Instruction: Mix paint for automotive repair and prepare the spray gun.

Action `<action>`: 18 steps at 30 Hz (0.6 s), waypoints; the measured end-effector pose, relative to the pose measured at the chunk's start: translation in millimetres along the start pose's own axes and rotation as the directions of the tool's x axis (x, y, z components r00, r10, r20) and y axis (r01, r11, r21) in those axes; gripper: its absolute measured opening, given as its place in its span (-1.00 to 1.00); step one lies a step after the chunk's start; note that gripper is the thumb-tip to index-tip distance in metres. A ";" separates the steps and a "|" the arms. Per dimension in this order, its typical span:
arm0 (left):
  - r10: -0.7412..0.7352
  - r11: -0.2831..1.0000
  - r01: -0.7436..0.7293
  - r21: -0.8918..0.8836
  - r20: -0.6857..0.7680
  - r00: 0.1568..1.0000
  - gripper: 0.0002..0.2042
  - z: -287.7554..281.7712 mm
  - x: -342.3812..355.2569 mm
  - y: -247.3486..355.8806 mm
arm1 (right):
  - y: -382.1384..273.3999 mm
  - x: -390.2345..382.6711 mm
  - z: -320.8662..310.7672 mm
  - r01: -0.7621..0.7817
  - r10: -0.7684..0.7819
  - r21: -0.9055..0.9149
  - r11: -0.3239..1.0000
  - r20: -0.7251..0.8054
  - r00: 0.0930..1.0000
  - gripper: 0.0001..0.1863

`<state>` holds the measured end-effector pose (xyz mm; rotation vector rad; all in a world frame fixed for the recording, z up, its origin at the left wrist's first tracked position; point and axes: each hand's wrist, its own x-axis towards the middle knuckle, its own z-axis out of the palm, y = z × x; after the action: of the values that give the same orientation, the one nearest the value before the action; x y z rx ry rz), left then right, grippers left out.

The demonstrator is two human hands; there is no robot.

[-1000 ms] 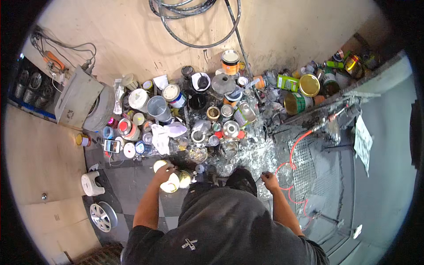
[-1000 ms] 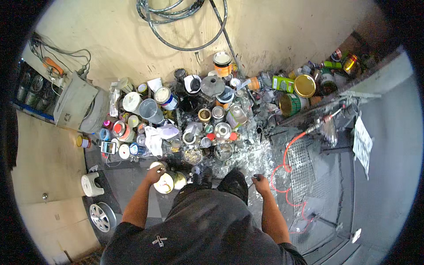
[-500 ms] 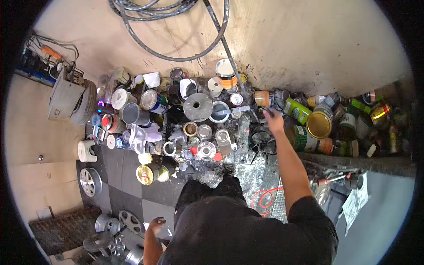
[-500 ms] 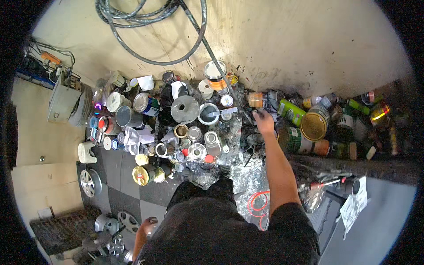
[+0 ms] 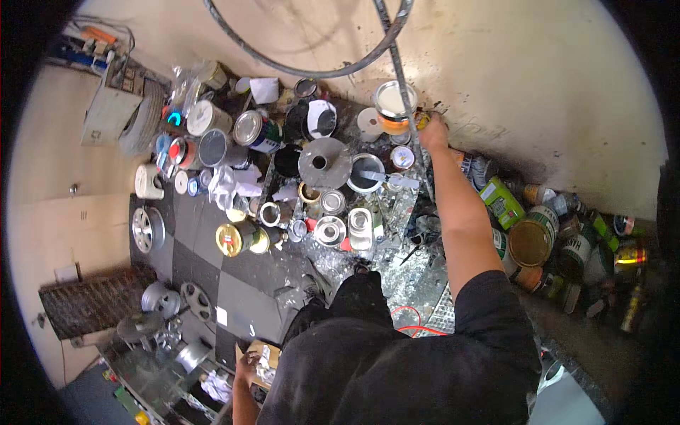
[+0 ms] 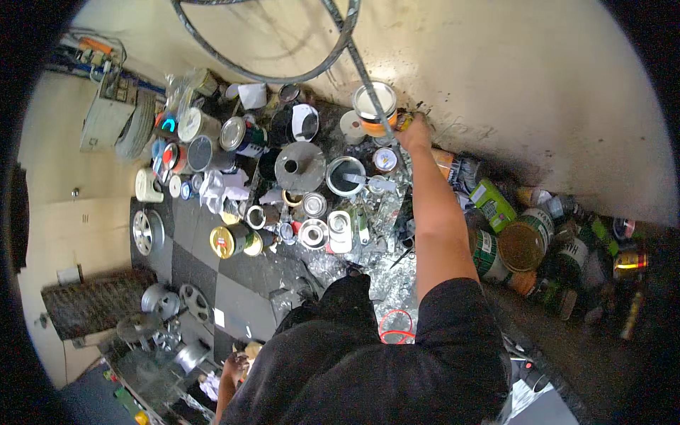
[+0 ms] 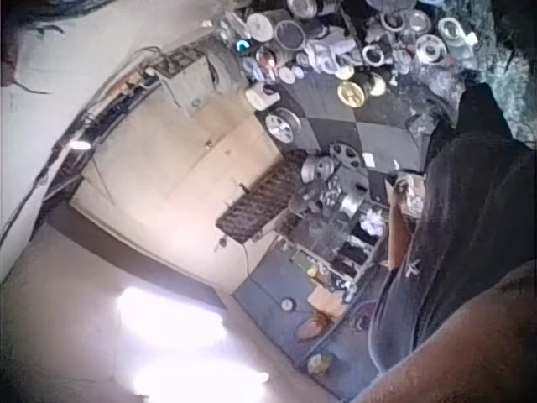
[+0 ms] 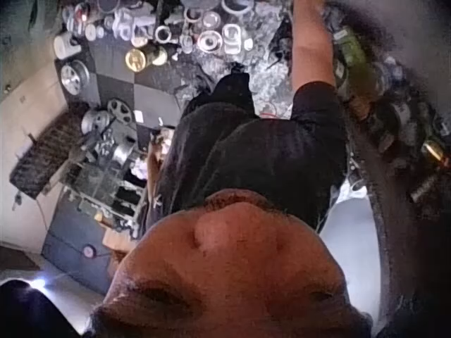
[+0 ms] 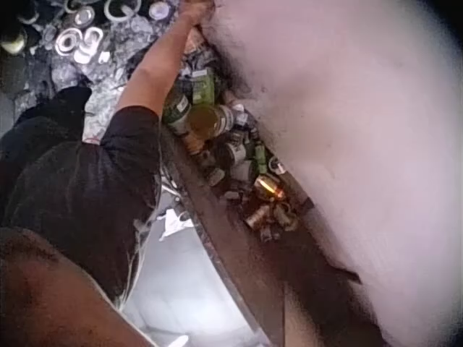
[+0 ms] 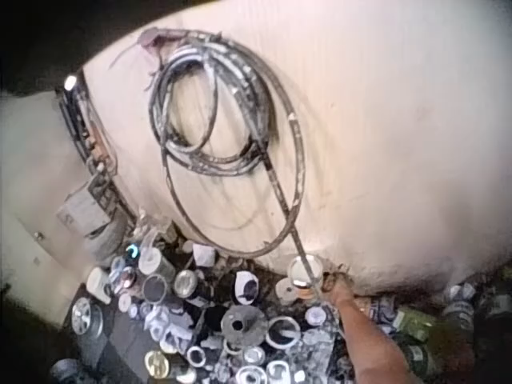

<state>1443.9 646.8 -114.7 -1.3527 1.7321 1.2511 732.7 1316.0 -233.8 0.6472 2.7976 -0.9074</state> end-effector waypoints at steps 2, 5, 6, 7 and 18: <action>-0.068 0.998 0.069 0.013 -0.062 0.996 -0.74 21.5 -8.9 7.1 | 3.3 3.7 3.3 -0.003 0.003 -0.038 0.999 0.001 1.000 -0.01; -0.083 0.992 0.086 -0.094 0.038 0.996 -0.71 40.3 -25.8 9.8 | 21.5 5.9 8.7 0.080 -0.085 -0.044 0.996 -0.141 0.986 -0.29; -0.129 0.974 0.139 -0.180 0.062 0.990 -0.69 42.6 -23.4 6.9 | 27.6 7.7 8.7 0.120 -0.127 -0.057 0.991 -0.138 0.982 -0.14; 0.014 0.998 -0.015 0.069 0.020 1.000 -0.68 44.7 -23.7 0.9 | 29.5 7.8 9.1 0.163 -0.171 -0.068 0.984 -0.135 0.976 0.02; -0.026 0.991 0.030 0.133 -0.032 0.999 -0.72 17.5 -27.6 -34.3 | 67.4 -18.4 7.0 0.277 -0.266 0.024 0.961 -0.207 0.941 -0.02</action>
<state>1483.2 672.3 -107.6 -1.3196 1.7777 1.0846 778.6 1354.3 -270.6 0.3829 3.1119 -1.0173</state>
